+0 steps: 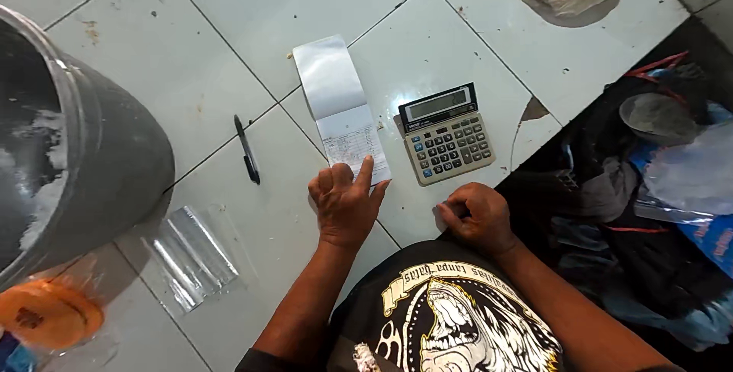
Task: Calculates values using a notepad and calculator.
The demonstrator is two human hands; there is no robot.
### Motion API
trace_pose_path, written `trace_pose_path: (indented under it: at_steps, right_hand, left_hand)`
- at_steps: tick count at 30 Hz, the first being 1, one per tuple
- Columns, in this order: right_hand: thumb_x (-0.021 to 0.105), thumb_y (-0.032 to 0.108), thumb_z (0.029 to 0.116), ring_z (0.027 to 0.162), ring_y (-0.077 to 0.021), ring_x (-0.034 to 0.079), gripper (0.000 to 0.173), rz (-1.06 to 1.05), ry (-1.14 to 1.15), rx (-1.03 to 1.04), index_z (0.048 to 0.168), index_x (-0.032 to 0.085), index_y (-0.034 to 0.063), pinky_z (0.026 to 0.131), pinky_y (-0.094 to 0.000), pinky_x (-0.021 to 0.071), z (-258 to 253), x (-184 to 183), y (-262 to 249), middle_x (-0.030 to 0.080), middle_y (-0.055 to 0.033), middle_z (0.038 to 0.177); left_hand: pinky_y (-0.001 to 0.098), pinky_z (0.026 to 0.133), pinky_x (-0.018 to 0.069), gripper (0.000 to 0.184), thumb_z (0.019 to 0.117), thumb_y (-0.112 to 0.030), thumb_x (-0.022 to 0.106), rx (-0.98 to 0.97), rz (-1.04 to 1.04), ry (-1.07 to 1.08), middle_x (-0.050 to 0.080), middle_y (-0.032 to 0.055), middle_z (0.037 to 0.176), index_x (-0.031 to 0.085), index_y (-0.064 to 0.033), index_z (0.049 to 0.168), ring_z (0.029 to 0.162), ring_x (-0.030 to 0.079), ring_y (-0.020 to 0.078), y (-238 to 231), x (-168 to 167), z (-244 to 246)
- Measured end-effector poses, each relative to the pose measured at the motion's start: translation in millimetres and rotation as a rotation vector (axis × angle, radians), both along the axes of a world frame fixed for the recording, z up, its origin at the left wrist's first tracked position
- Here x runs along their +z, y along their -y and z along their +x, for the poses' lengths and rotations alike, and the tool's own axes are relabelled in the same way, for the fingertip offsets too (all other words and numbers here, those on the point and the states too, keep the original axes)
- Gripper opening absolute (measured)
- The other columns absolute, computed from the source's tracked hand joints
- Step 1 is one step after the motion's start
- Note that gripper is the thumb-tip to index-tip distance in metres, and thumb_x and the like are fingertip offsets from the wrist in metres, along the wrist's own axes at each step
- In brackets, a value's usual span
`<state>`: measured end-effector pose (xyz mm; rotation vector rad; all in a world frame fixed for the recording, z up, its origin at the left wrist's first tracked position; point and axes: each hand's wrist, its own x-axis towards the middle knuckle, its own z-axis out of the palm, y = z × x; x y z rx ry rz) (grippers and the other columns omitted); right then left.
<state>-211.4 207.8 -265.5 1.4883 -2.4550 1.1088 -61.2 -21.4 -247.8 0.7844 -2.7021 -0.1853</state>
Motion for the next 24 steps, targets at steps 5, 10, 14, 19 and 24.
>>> trace_pose_path:
  at_steps: [5, 10, 14, 19, 24]
  right_hand:
    - [0.068, 0.032, 0.0939, 0.072, -0.0154, 0.068, 0.024, 0.008, -0.046, -0.042, 0.084, 0.068, 0.0100, 0.063, -0.0340, 0.0574, -1.4, -3.1, 6.8, 0.070, -0.0047, 0.079]
    - [0.069, 0.030, 0.0929, 0.072, -0.0158, 0.067, 0.023, 0.006, -0.050, -0.037, 0.085, 0.068, 0.0084, 0.064, -0.0334, 0.0568, -1.2, -2.5, 8.6, 0.069, -0.0052, 0.079]
    - [0.068, 0.032, 0.0937, 0.071, -0.0157, 0.067, 0.025, 0.017, -0.052, -0.045, 0.085, 0.068, 0.0086, 0.063, -0.0335, 0.0566, -0.9, -2.7, 7.6, 0.069, -0.0053, 0.078]
    - [0.068, 0.033, 0.0940, 0.069, -0.0156, 0.066, 0.025, 0.017, -0.064, -0.059, 0.085, 0.068, 0.0092, 0.061, -0.0333, 0.0557, -0.8, -2.7, 7.8, 0.069, -0.0047, 0.077]
    - [0.069, 0.030, 0.0925, 0.074, -0.0161, 0.069, 0.023, 0.014, -0.062, -0.068, 0.085, 0.068, 0.0089, 0.065, -0.0338, 0.0581, 1.2, -1.3, 8.8, 0.070, -0.0053, 0.080]
  left_hand:
    - [0.0454, 0.073, 0.0436, 0.058, 0.0991, -0.061, 0.052, 0.034, 0.023, 0.140, 0.063, 0.0042, 0.075, 0.064, -0.0227, 0.141, 0.071, 0.058, 0.0246, -11.4, 13.2, -5.7]
    - [0.0439, 0.072, 0.0430, 0.058, 0.0982, -0.060, 0.055, 0.033, 0.011, 0.113, 0.062, 0.0027, 0.072, 0.065, -0.0210, 0.140, 0.068, 0.057, 0.0227, -10.9, 11.2, -6.0]
    - [0.0440, 0.073, 0.0426, 0.058, 0.0983, -0.059, 0.055, 0.027, 0.016, 0.101, 0.062, 0.0023, 0.072, 0.065, -0.0206, 0.141, 0.068, 0.056, 0.0225, -11.5, 8.8, -5.9]
    - [0.0440, 0.073, 0.0428, 0.059, 0.0986, -0.060, 0.055, 0.018, 0.021, 0.097, 0.062, 0.0025, 0.072, 0.064, -0.0200, 0.141, 0.068, 0.057, 0.0226, -11.6, 9.0, -6.4]
    - [0.0470, 0.074, 0.0451, 0.058, 0.0997, -0.059, 0.054, -0.010, 0.032, 0.083, 0.065, 0.0054, 0.075, 0.063, -0.0201, 0.142, 0.070, 0.059, 0.0258, -10.7, 7.5, -4.5]
